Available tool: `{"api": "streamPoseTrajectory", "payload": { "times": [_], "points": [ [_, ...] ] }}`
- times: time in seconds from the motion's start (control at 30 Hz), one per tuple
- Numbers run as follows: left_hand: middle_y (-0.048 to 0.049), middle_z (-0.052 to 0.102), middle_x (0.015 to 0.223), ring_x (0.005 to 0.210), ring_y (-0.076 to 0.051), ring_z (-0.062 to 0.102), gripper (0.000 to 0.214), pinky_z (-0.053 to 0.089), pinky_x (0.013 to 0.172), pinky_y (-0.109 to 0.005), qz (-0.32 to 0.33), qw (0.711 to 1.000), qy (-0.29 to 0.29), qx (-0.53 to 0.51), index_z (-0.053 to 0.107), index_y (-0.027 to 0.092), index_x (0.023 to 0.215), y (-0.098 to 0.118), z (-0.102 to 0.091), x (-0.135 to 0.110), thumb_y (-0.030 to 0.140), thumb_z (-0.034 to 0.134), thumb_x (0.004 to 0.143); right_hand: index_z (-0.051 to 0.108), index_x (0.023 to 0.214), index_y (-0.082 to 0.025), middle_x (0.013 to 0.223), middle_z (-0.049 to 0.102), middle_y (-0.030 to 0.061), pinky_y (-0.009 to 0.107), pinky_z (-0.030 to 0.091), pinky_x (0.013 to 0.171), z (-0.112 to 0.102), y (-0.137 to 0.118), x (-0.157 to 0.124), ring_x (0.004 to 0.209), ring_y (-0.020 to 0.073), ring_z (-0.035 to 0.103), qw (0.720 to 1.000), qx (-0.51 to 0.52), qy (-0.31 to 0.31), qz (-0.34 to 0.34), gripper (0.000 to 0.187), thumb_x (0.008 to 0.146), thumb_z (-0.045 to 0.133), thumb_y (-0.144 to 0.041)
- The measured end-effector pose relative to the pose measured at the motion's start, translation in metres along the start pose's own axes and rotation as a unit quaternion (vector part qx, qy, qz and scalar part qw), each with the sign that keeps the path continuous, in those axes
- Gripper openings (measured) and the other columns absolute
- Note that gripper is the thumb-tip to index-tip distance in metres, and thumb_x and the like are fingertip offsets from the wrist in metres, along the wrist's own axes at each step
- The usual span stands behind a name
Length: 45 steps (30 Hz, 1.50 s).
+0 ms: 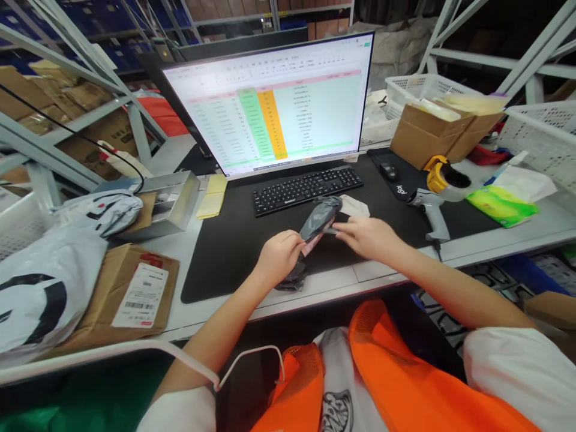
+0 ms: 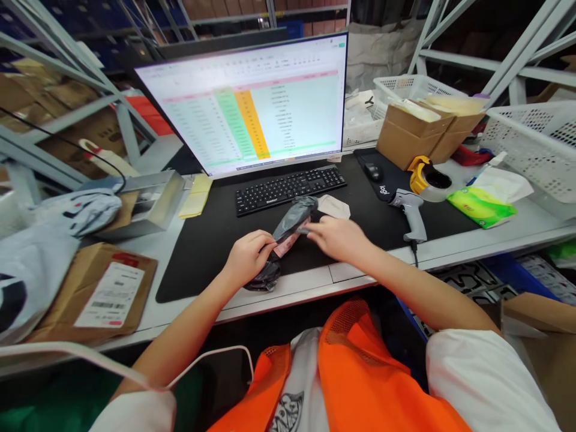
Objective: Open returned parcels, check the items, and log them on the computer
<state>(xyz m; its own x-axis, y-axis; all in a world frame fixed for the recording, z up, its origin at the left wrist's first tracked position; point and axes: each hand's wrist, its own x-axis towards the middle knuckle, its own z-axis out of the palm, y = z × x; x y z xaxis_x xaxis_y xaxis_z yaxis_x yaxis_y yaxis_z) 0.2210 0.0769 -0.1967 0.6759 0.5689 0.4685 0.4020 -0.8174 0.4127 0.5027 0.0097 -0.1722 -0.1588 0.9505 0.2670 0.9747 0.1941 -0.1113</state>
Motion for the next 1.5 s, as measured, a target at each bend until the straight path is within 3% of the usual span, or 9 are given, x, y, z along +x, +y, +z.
{"api": "streamPoseTrajectory", "payload": {
  "times": [0.13, 0.27, 0.4, 0.6, 0.7, 0.87, 1.1, 1.33, 1.5],
  "points": [
    [-0.0075, 0.071, 0.095, 0.091, -0.02, 0.067, 0.022, 0.052, 0.087, -0.033, -0.002, 1.0, -0.005, -0.003, 0.064, 0.021, 0.085, -0.003, -0.002, -0.001, 0.025, 0.05, 0.101, 0.077, 0.127, -0.02, 0.115, 0.074, 0.0155, 0.036, 0.049, 0.082, -0.009, 0.099, 0.016, 0.101, 0.0306, 0.069, 0.969, -0.065, 0.02, 0.237, 0.039, 0.103, 0.052, -0.038],
    [-0.0077, 0.07, 0.091, 0.086, -0.025, 0.067, 0.009, 0.05, 0.078, -0.036, -0.113, 0.989, -0.052, 0.075, 0.062, 0.021, 0.09, 0.001, -0.007, 0.026, 0.026, 0.055, 0.094, 0.072, 0.133, -0.014, 0.125, 0.072, 0.0173, 0.039, 0.049, 0.097, 0.009, 0.149, 0.009, 0.116, 0.0324, 0.066, 0.958, -0.031, 0.02, 0.283, 0.044, 0.103, 0.049, -0.035],
    [-0.0095, 0.071, 0.083, 0.08, -0.032, 0.068, 0.025, 0.046, 0.071, -0.038, -0.162, 0.964, -0.124, 0.168, 0.064, 0.021, 0.097, 0.005, -0.005, 0.07, 0.045, 0.06, 0.094, 0.07, 0.131, -0.005, 0.129, 0.067, 0.0244, 0.043, 0.048, 0.102, 0.037, 0.109, 0.004, 0.12, 0.0341, 0.064, 0.968, -0.01, 0.006, 0.249, 0.042, 0.097, 0.052, -0.02],
    [-0.0056, 0.067, 0.076, 0.073, -0.022, 0.062, 0.029, 0.042, 0.07, -0.032, -0.075, 0.977, -0.192, 0.059, 0.061, 0.022, 0.076, -0.006, 0.005, 0.098, 0.036, 0.048, 0.098, 0.069, 0.126, -0.016, 0.13, 0.066, 0.0154, 0.049, 0.047, 0.109, 0.051, 0.006, 0.018, 0.126, 0.0292, 0.059, 0.968, 0.172, 0.164, -0.077, 0.032, 0.099, 0.052, -0.022],
    [-0.0024, 0.063, 0.071, 0.069, -0.019, 0.057, 0.032, 0.041, 0.067, -0.031, -0.084, 0.981, -0.172, -0.017, 0.057, 0.022, 0.072, -0.012, 0.008, 0.09, 0.039, 0.047, 0.098, 0.067, 0.128, -0.015, 0.131, 0.065, 0.0157, 0.047, 0.047, 0.103, 0.058, -0.018, 0.024, 0.126, 0.0289, 0.057, 0.96, 0.178, 0.165, -0.141, 0.031, 0.101, 0.051, -0.018],
    [0.0002, 0.059, 0.069, 0.067, -0.017, 0.053, 0.033, 0.039, 0.066, -0.03, -0.125, 0.983, -0.109, -0.073, 0.052, 0.021, 0.07, -0.014, 0.014, 0.075, 0.041, 0.048, 0.096, 0.07, 0.106, -0.016, 0.107, 0.068, 0.0119, 0.042, 0.04, 0.087, 0.067, -0.021, 0.03, 0.106, 0.0281, 0.057, 0.972, 0.111, 0.174, -0.113, 0.015, 0.102, 0.058, -0.024],
    [-0.0047, 0.065, 0.072, 0.068, -0.021, 0.059, 0.031, 0.038, 0.067, -0.032, -0.132, 0.984, -0.069, 0.096, 0.059, 0.021, 0.078, -0.007, 0.02, 0.064, 0.038, 0.046, 0.1, 0.063, 0.084, -0.019, 0.085, 0.064, 0.0053, 0.04, 0.028, 0.083, 0.061, -0.01, 0.021, 0.088, 0.0226, 0.05, 0.965, 0.052, 0.161, -0.199, 0.025, 0.105, 0.049, -0.018],
    [-0.0098, 0.072, 0.082, 0.078, -0.024, 0.067, 0.032, 0.042, 0.071, -0.032, -0.183, 0.959, -0.037, 0.215, 0.063, 0.021, 0.082, -0.023, 0.017, 0.071, 0.038, 0.044, 0.102, 0.064, 0.082, -0.018, 0.084, 0.065, 0.0057, 0.041, 0.027, 0.087, 0.06, -0.008, 0.014, 0.089, 0.022, 0.051, 0.961, 0.091, 0.143, -0.216, 0.031, 0.107, 0.047, -0.023],
    [-0.0102, 0.073, 0.085, 0.08, -0.027, 0.068, 0.029, 0.043, 0.071, -0.033, -0.242, 0.953, -0.067, 0.171, 0.06, 0.022, 0.078, -0.035, 0.008, 0.078, 0.035, 0.048, 0.1, 0.073, 0.1, -0.019, 0.106, 0.069, 0.0108, 0.042, 0.039, 0.094, 0.055, 0.013, 0.01, 0.104, 0.0255, 0.057, 0.957, 0.165, 0.122, -0.203, 0.028, 0.106, 0.049, -0.033]
  ]
}}
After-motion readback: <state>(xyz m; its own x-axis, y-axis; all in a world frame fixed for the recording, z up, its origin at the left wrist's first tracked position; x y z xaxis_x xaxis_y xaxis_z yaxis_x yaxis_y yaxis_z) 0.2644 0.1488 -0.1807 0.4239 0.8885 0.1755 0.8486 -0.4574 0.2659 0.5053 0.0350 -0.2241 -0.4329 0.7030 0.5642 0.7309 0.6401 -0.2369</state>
